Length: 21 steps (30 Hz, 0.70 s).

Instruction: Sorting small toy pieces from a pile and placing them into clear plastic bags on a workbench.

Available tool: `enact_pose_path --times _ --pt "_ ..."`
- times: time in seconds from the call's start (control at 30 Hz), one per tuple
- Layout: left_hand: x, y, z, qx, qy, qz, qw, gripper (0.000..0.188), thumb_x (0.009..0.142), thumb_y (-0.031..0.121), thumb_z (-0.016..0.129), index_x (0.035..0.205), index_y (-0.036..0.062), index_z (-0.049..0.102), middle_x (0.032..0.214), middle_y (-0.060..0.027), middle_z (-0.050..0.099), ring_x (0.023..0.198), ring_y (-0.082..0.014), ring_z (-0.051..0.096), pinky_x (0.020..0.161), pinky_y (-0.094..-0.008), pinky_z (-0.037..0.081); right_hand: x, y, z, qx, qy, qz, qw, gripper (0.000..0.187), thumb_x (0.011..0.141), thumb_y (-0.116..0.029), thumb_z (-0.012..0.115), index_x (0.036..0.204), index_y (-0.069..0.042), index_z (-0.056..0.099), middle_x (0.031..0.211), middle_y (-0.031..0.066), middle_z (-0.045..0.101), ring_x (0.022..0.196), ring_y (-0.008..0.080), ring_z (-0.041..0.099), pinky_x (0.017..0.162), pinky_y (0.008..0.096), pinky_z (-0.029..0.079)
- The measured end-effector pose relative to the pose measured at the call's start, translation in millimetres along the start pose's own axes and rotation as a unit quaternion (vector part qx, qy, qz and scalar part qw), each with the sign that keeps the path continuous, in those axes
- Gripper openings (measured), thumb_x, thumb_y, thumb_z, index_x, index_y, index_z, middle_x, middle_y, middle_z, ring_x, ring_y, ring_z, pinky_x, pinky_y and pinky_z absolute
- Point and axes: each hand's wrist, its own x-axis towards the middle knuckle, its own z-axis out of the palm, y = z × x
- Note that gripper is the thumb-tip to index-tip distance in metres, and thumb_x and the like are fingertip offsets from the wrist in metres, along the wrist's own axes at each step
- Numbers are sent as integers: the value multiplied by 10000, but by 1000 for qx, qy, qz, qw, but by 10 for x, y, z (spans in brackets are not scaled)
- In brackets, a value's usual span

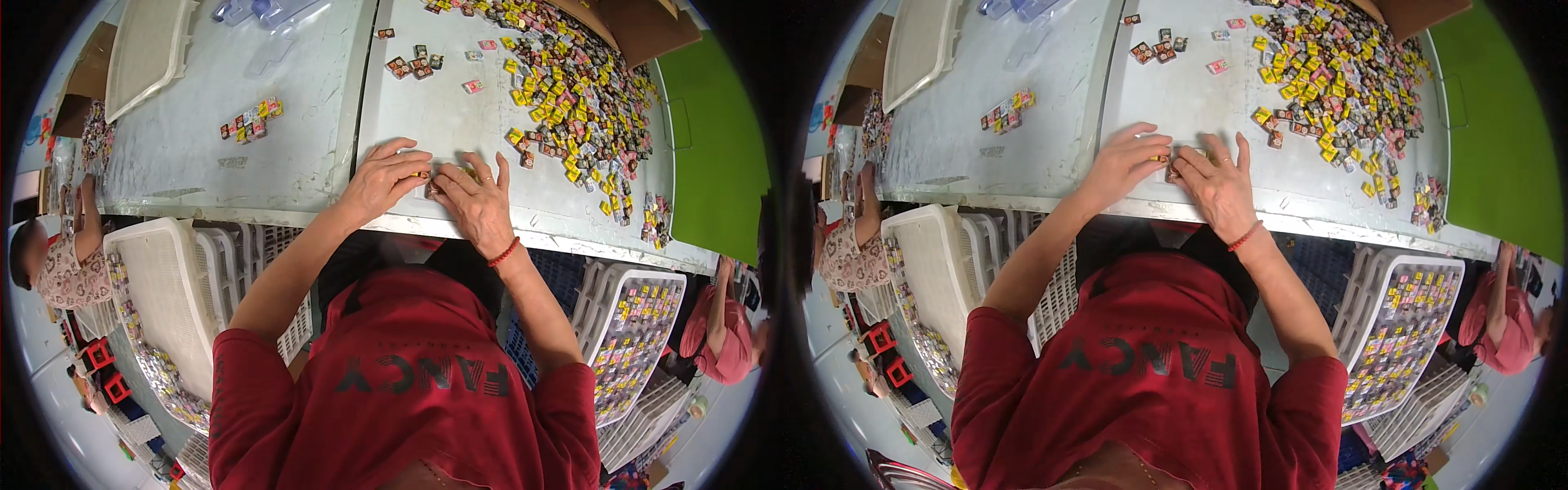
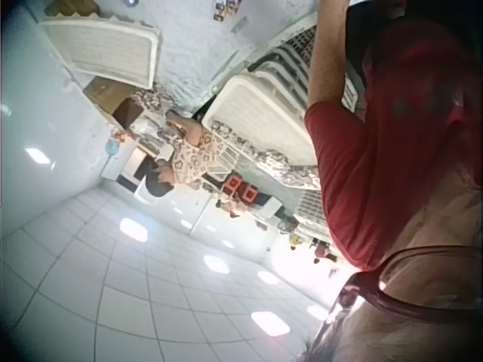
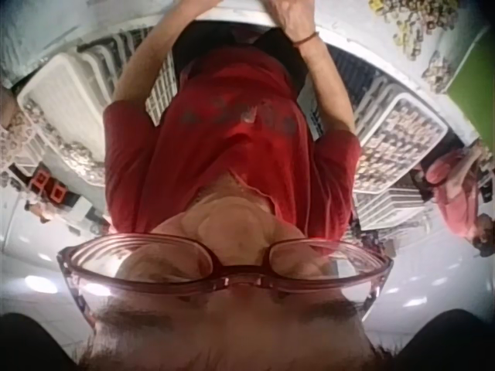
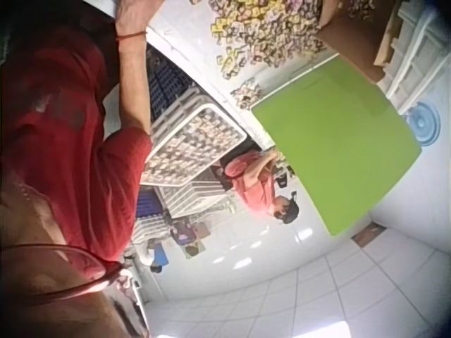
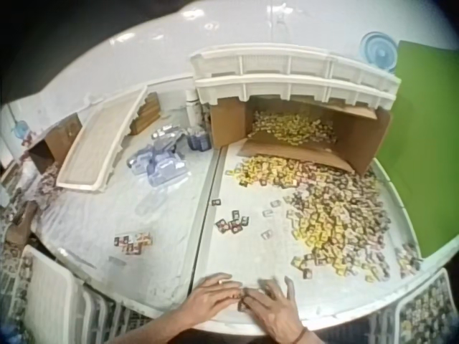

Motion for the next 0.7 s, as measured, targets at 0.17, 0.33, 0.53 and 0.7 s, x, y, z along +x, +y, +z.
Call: enact_pose_path --times 0.17,0.33,0.53,0.7 --pt "-3 -22 1 -9 -4 -5 1000 189 834 182 653 978 64 686 1115 -23 663 1162 -247 521 958 -367 398 2 14 -37 27 -11 42 999 261 741 -259 731 969 -143 684 1092 -33 635 1152 240 507 1064 524 227" --pt "4 -12 -9 -21 -5 -7 1000 195 830 175 658 983 57 684 1108 -25 667 1162 -246 522 959 -368 399 -21 28 12 43 6 36 998 350 708 -244 747 1020 -107 665 1100 -9 628 1129 233 513 1054 532 257" --pt "13 70 -57 -1 -12 8 1000 224 789 117 689 999 43 665 1191 -63 613 1191 -290 490 963 -383 408 -125 93 -71 89 32 80 992 411 780 -224 709 1150 -89 593 1235 77 565 1212 277 478 1061 500 256" --pt "82 183 -44 82 -17 82 993 247 786 214 694 998 89 667 1217 -28 584 1210 -235 469 958 -408 364 -282 60 -219 37 -23 72 996 531 845 -282 636 1284 -23 484 1379 128 449 1303 329 392 1075 523 236"
